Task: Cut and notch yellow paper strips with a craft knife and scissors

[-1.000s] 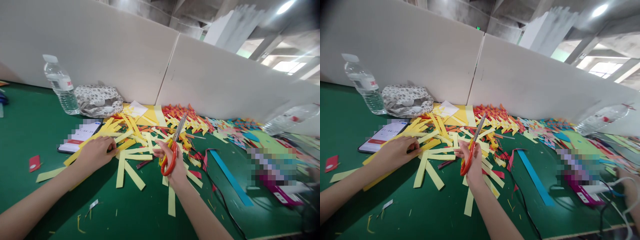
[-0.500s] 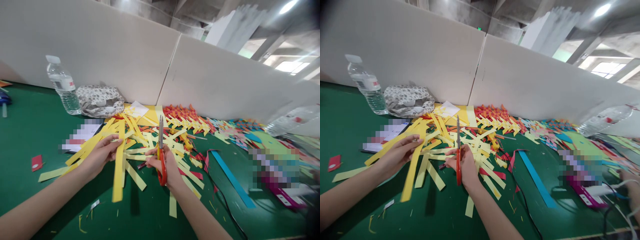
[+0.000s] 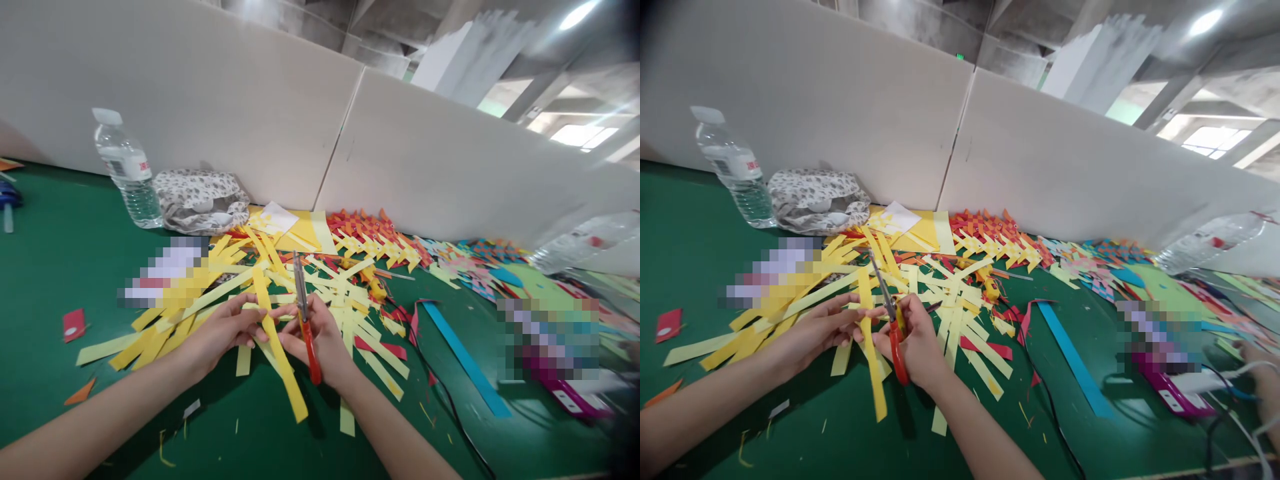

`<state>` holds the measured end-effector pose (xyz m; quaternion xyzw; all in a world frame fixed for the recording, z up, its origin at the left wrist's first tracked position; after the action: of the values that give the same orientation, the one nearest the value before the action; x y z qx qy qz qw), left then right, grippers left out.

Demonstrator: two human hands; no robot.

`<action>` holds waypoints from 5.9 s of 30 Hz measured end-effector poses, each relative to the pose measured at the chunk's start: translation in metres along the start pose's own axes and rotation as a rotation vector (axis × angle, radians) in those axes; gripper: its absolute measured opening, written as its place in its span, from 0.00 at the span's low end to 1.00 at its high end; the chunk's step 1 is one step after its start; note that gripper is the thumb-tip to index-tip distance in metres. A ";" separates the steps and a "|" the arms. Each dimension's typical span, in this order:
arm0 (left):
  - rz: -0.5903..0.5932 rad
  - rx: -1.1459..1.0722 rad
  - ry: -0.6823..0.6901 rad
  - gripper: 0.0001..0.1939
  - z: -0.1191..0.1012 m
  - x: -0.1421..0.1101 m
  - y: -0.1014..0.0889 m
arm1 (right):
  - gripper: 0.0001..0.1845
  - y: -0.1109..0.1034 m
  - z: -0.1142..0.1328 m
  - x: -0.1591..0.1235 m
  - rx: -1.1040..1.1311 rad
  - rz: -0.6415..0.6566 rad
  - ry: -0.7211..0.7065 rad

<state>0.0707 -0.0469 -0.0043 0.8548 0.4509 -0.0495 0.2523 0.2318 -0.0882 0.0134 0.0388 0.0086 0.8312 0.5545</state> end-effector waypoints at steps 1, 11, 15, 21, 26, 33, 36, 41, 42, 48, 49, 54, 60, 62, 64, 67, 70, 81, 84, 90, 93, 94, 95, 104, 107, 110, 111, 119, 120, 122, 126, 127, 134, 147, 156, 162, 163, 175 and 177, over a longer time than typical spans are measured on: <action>0.001 -0.006 0.002 0.14 0.000 0.000 0.000 | 0.22 0.000 -0.002 0.000 0.002 0.017 0.004; -0.001 0.014 0.128 0.14 -0.002 -0.001 0.002 | 0.22 0.001 -0.013 0.000 0.047 -0.027 0.056; -0.029 0.061 0.154 0.13 -0.003 0.000 0.000 | 0.24 -0.002 -0.011 0.001 0.053 -0.115 0.092; -0.080 0.024 0.144 0.15 -0.005 -0.002 0.002 | 0.24 -0.004 -0.006 0.001 0.017 -0.159 0.122; -0.015 0.029 0.160 0.16 -0.010 -0.006 0.005 | 0.25 -0.003 -0.007 0.000 0.015 -0.160 0.147; -0.077 0.092 0.165 0.16 -0.009 -0.004 0.003 | 0.25 -0.003 -0.006 0.002 0.077 -0.134 0.100; -0.034 0.087 0.095 0.12 -0.009 -0.002 0.003 | 0.24 -0.003 -0.005 0.002 0.069 -0.145 0.074; 0.136 0.039 -0.039 0.18 -0.010 -0.004 0.010 | 0.24 -0.003 -0.004 0.001 0.056 -0.159 0.052; 0.170 0.057 -0.048 0.19 -0.011 -0.006 0.012 | 0.25 -0.003 -0.004 0.001 0.057 -0.153 0.049; 0.093 0.102 0.105 0.15 -0.013 -0.010 0.014 | 0.25 0.000 -0.006 0.002 0.110 -0.095 0.060; 0.101 0.072 0.139 0.14 -0.014 -0.010 0.012 | 0.25 0.001 -0.006 0.002 0.114 -0.094 0.070; 0.183 -0.083 0.230 0.17 -0.014 -0.006 0.004 | 0.26 0.000 -0.004 0.003 0.135 -0.136 0.111; 0.002 0.134 0.253 0.22 -0.011 -0.006 0.004 | 0.25 -0.003 -0.008 0.001 0.049 -0.184 0.127; -0.028 0.179 0.262 0.25 -0.012 -0.006 0.006 | 0.24 -0.004 -0.010 0.000 -0.017 -0.222 0.117; -0.059 0.189 0.269 0.26 -0.013 -0.007 0.007 | 0.23 -0.005 -0.010 -0.002 -0.072 -0.256 0.115; -0.085 0.192 0.271 0.19 -0.014 -0.009 0.008 | 0.23 -0.006 -0.010 -0.002 -0.086 -0.272 0.124; -0.077 0.206 0.274 0.11 -0.014 -0.009 0.009 | 0.24 -0.006 -0.008 -0.002 -0.077 -0.268 0.168; -0.022 0.208 0.247 0.12 -0.012 -0.006 0.008 | 0.23 -0.008 -0.010 -0.001 -0.106 -0.239 0.151; -0.026 0.195 0.250 0.11 -0.011 -0.006 0.006 | 0.24 -0.007 -0.009 -0.001 -0.101 -0.233 0.178; -0.067 0.182 0.242 0.09 -0.012 -0.005 0.004 | 0.24 -0.005 -0.005 -0.001 -0.063 -0.211 0.150; -0.074 0.178 0.235 0.09 -0.012 -0.006 0.003 | 0.24 -0.006 -0.005 -0.001 -0.058 -0.209 0.143; -0.074 0.179 0.234 0.09 -0.012 -0.006 0.003 | 0.24 -0.006 -0.005 -0.001 -0.065 -0.210 0.143; -0.071 0.180 0.236 0.10 -0.012 -0.007 0.003 | 0.24 -0.006 -0.005 -0.001 -0.073 -0.211 0.145; -0.058 0.149 0.239 0.11 -0.012 -0.007 0.003 | 0.24 -0.005 -0.007 -0.001 -0.070 -0.215 0.144; -0.069 0.149 0.240 0.11 -0.012 -0.006 0.004 | 0.23 -0.007 -0.009 -0.001 -0.075 -0.218 0.137; -0.073 0.145 0.240 0.12 -0.012 -0.005 0.003 | 0.23 -0.008 -0.010 -0.001 -0.090 -0.221 0.140; -0.074 0.141 0.238 0.12 -0.012 -0.005 0.003 | 0.23 -0.008 -0.010 -0.001 -0.093 -0.222 0.142; -0.081 0.125 0.230 0.13 -0.012 -0.006 0.002 | 0.23 -0.009 -0.011 -0.001 -0.105 -0.222 0.140; -0.078 0.124 0.231 0.13 -0.012 -0.006 0.002 | 0.23 -0.009 -0.011 -0.001 -0.107 -0.222 0.140; -0.076 0.127 0.231 0.13 -0.012 -0.006 0.002 | 0.22 -0.009 -0.011 -0.001 -0.117 -0.223 0.142; -0.082 0.127 0.231 0.12 -0.012 -0.006 0.002 | 0.21 -0.010 -0.013 -0.002 -0.120 -0.231 0.140; -0.085 0.124 0.233 0.12 -0.012 -0.006 0.001 | 0.21 -0.011 -0.014 -0.001 -0.116 -0.231 0.140; -0.129 0.145 0.246 0.13 -0.010 -0.003 -0.005 | 0.23 -0.016 -0.006 0.002 -0.010 -0.323 0.036; -0.035 0.342 0.180 0.16 -0.010 0.002 -0.010 | 0.23 -0.041 -0.006 0.005 -0.069 -0.479 -0.048; -0.087 0.358 0.258 0.13 -0.017 -0.001 -0.013 | 0.26 -0.043 -0.001 0.001 -0.155 -0.391 0.063; -0.167 0.350 0.300 0.14 -0.023 0.001 -0.019 | 0.27 -0.031 0.008 0.000 -0.011 -0.204 0.146; -0.174 0.348 0.298 0.14 -0.023 0.002 -0.019 | 0.27 -0.030 0.009 0.000 0.025 -0.195 0.144; -0.075 0.183 0.155 0.22 -0.014 -0.004 0.002 | 0.26 -0.013 0.002 0.000 0.084 -0.356 0.002; -0.005 0.198 0.119 0.15 -0.009 -0.004 0.005 | 0.25 -0.009 -0.001 0.000 0.059 -0.341 0.001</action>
<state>0.0716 -0.0478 0.0067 0.8758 0.4601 -0.0435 0.1392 0.2404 -0.0851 0.0120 0.0527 0.0394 0.7245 0.6861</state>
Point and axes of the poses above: each hand's wrist, its own x-axis towards the middle knuckle, its own y-axis out of the palm, z = x × y, the point moved 1 cm from there along x, towards the middle knuckle, and after that the axes turned 13 degrees about z, right-handed, at the moved point
